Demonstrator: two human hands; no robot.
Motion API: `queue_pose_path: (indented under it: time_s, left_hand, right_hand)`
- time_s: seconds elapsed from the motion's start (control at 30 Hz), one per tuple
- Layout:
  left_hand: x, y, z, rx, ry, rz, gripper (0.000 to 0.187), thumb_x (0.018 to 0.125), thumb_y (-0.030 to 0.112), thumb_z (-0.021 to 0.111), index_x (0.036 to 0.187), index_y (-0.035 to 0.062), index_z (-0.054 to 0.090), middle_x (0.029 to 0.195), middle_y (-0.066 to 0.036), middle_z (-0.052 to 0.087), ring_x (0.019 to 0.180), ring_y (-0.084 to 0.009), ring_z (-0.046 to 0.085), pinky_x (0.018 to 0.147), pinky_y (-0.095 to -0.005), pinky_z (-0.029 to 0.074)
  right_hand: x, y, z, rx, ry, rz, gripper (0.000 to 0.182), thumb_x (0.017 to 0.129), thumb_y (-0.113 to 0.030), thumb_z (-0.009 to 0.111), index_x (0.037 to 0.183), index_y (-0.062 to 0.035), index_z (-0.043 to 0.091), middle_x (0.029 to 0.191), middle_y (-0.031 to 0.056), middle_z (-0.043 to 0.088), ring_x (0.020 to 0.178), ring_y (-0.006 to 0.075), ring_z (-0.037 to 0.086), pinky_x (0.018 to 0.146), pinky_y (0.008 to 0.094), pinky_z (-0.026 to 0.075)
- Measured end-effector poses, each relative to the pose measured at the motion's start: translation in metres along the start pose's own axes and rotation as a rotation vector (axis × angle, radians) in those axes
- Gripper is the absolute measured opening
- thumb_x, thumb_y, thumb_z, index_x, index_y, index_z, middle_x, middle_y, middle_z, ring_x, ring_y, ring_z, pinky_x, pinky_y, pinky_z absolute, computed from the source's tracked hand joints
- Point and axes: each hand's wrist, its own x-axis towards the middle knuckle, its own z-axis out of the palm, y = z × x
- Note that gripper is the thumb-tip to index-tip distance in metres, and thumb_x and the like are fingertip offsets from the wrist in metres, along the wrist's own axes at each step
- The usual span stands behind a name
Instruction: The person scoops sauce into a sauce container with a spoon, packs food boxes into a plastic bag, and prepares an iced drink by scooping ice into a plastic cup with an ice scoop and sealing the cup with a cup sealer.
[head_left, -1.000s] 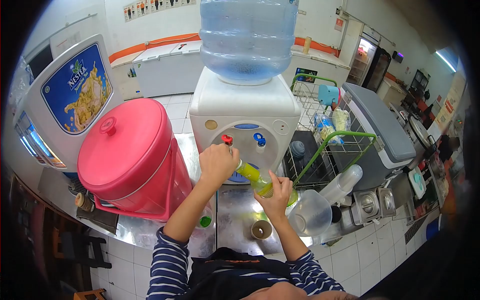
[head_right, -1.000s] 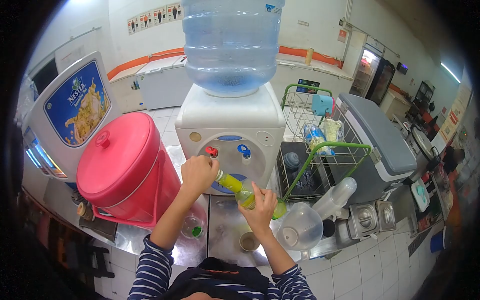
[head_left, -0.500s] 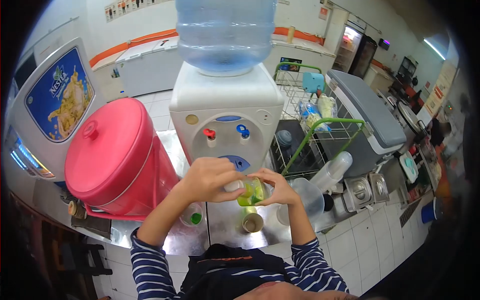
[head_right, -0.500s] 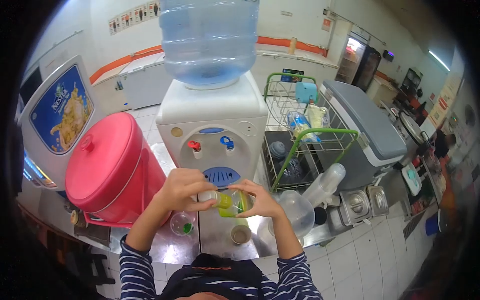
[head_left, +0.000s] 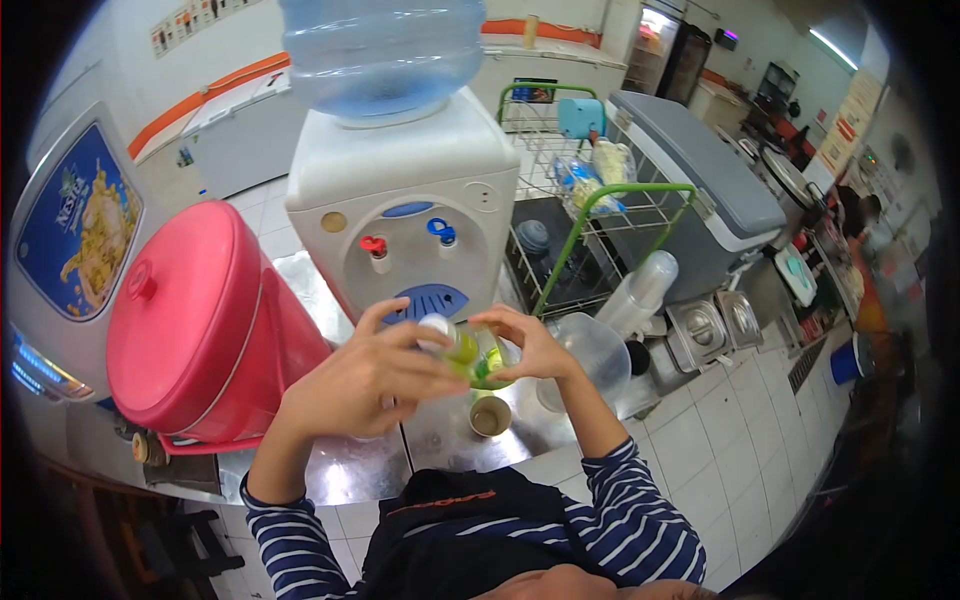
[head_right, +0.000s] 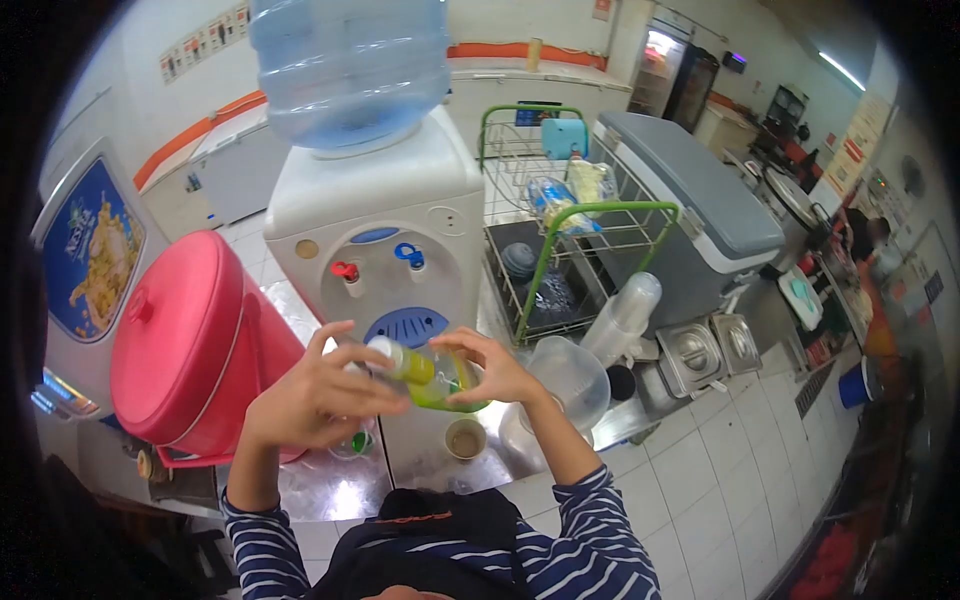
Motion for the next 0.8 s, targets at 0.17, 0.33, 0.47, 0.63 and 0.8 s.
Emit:
queue_pose_path:
  time_s: [0.17, 0.33, 0.47, 0.63, 0.8]
  left_hand:
    - [-0.007, 0.016, 0.0, -0.153, 0.087, 0.051, 0.031, 0.062, 0.018, 0.067, 0.093, 0.0171, 0.068, 0.102, 0.002, 0.063, 0.109, -0.021, 0.05, 0.103, -0.0509, 0.015]
    - [-0.038, 0.009, 0.03, -0.267, 0.086, -0.157, 0.031, 0.067, 0.017, 0.067, 0.098, 0.0123, 0.064, 0.111, -0.004, 0.058, 0.109, -0.0258, 0.049, 0.099, -0.0481, 0.024]
    - [-0.089, -0.004, 0.059, -0.329, 0.132, -0.34, 0.035, 0.068, 0.013, 0.066, 0.102, 0.0097, 0.061, 0.113, -0.006, 0.056, 0.109, -0.0271, 0.048, 0.099, -0.0432, 0.026]
    - [-0.145, -0.001, 0.136, -0.194, 0.661, -0.84, 0.073, 0.063, 0.02, 0.073, 0.126, 0.0059, 0.04, 0.129, -0.016, 0.038, 0.119, -0.0333, 0.037, 0.1, -0.0438, 0.026]
    - [-0.194, -0.009, 0.248, -0.15, 0.952, -1.036, 0.119, 0.052, 0.035, 0.083, 0.136, 0.0005, 0.006, 0.14, -0.019, 0.014, 0.128, -0.0348, 0.02, 0.105, -0.0422, 0.017]
  right_hand:
    - [-0.002, 0.021, -0.02, -0.179, 0.27, 0.002, 0.069, 0.055, -0.009, 0.078, 0.116, -0.0078, 0.045, 0.111, 0.0041, 0.047, 0.109, 0.0166, 0.047, 0.091, 0.0308, 0.038]
    - [-0.017, 0.009, -0.068, -0.598, 0.548, 0.102, 0.065, 0.051, -0.015, 0.078, 0.108, -0.0027, 0.048, 0.1, 0.0095, 0.05, 0.096, 0.0247, 0.052, 0.082, 0.0328, 0.044]
    - [-0.04, 0.033, -0.106, -0.714, 0.608, 0.173, 0.063, 0.05, -0.021, 0.077, 0.104, 0.0012, 0.052, 0.096, 0.0119, 0.052, 0.091, 0.0273, 0.053, 0.077, 0.0329, 0.044]
    - [-0.048, 0.042, -0.115, -0.696, 0.775, 0.404, 0.062, 0.049, -0.021, 0.078, 0.101, 0.0036, 0.054, 0.094, 0.0152, 0.056, 0.089, 0.0291, 0.055, 0.078, 0.0347, 0.044]
    - [-0.052, 0.055, -0.108, -1.008, 0.916, 0.461, 0.058, 0.048, -0.02, 0.078, 0.096, 0.0014, 0.055, 0.097, 0.0172, 0.058, 0.091, 0.0315, 0.056, 0.079, 0.0371, 0.044]
